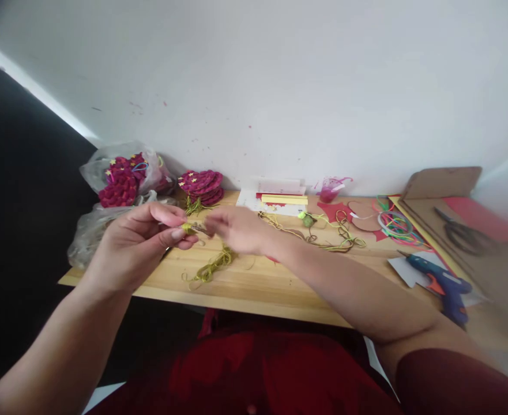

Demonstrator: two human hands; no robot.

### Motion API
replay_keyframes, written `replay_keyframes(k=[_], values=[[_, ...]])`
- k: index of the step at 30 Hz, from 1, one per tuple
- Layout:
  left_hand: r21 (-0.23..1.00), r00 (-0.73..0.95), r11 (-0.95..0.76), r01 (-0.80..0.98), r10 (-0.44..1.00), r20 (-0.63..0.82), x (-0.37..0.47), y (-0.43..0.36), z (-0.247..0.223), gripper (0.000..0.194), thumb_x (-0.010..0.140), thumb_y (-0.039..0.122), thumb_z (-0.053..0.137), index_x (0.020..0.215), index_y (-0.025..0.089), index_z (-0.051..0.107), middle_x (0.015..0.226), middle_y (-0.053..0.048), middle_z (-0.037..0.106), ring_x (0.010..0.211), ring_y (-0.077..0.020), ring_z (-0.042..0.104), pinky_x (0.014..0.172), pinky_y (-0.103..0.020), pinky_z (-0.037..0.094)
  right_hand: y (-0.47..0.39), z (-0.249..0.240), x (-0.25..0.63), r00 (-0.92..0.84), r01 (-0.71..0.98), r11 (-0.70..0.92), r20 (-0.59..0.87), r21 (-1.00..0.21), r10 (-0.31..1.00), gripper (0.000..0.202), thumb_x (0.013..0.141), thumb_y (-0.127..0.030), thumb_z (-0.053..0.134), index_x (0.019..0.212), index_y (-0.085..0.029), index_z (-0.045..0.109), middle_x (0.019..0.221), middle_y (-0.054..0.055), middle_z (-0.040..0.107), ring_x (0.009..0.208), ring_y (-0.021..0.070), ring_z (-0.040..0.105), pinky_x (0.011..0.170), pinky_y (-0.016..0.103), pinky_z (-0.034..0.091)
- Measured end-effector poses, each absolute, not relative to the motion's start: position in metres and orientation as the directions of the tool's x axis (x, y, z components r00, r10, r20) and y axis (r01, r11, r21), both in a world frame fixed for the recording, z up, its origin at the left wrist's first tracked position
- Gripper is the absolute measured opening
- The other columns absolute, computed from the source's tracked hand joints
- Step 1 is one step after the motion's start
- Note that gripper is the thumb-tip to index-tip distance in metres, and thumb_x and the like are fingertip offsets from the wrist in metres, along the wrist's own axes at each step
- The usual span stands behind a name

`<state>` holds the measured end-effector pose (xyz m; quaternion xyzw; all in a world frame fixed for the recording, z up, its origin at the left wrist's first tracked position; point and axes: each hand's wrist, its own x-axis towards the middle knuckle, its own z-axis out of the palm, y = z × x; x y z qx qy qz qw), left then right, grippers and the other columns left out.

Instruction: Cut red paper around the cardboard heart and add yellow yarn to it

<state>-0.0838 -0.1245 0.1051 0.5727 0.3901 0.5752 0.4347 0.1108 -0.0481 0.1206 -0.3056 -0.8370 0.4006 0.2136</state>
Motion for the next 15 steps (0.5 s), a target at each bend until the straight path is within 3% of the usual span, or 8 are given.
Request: replay_keyframes(k=[3,8,11,15], values=[[0.951,-0.017,-0.289,-0.106,0.957,0.289,-0.084,-0.123,0.102,0.021,0.075,0.025,0.086,0.085,0.019,0.068,0.097,-0.004,0.071,0.072,-0.0142,0.073,0.070,-0.027,0.066,-0.057,0.108,0.103,-0.756,0.452,0.494,-0.025,-0.742,0.654,0.027,0.101,-0.032,0.050,0.086,-0.018,0.068,0.077,0.001,0.065,0.071,0.0132,0.057,0.068,0.027,0.037],[0.944,-0.115,-0.329,-0.023,0.939,0.325,-0.086,-0.119,0.094,0.025,0.074,0.024,0.087,0.086,0.018,0.065,0.095,-0.003,0.073,0.073,-0.0136,0.073,0.070,-0.026,0.065,-0.073,0.108,0.103,-0.759,0.489,0.520,-0.047,-0.700,0.649,0.027,0.099,-0.024,0.050,0.081,-0.017,0.069,0.071,0.000,0.063,0.066,0.0123,0.055,0.066,0.027,0.036],[0.940,-0.170,-0.318,0.126,0.926,0.336,-0.089,-0.118,0.091,0.024,0.075,0.023,0.085,0.089,0.018,0.066,0.085,-0.002,0.074,0.072,-0.0142,0.074,0.069,-0.025,0.064,-0.074,0.119,0.111,-0.827,0.351,0.588,0.053,-0.729,0.559,0.025,0.098,-0.022,0.051,0.080,-0.017,0.068,0.071,-0.001,0.063,0.065,0.0112,0.053,0.064,0.026,0.036],[0.943,0.035,-0.283,0.177,0.959,0.281,-0.090,-0.123,0.093,0.019,0.075,0.021,0.085,0.088,0.017,0.071,0.078,-0.003,0.075,0.067,-0.0139,0.073,0.062,-0.022,0.061,-0.057,0.130,0.117,-0.741,0.169,0.623,0.318,-0.764,0.591,0.028,0.101,-0.035,0.050,0.087,-0.017,0.067,0.064,-0.004,0.052,0.059,0.0102,0.043,0.061,0.026,0.032]])
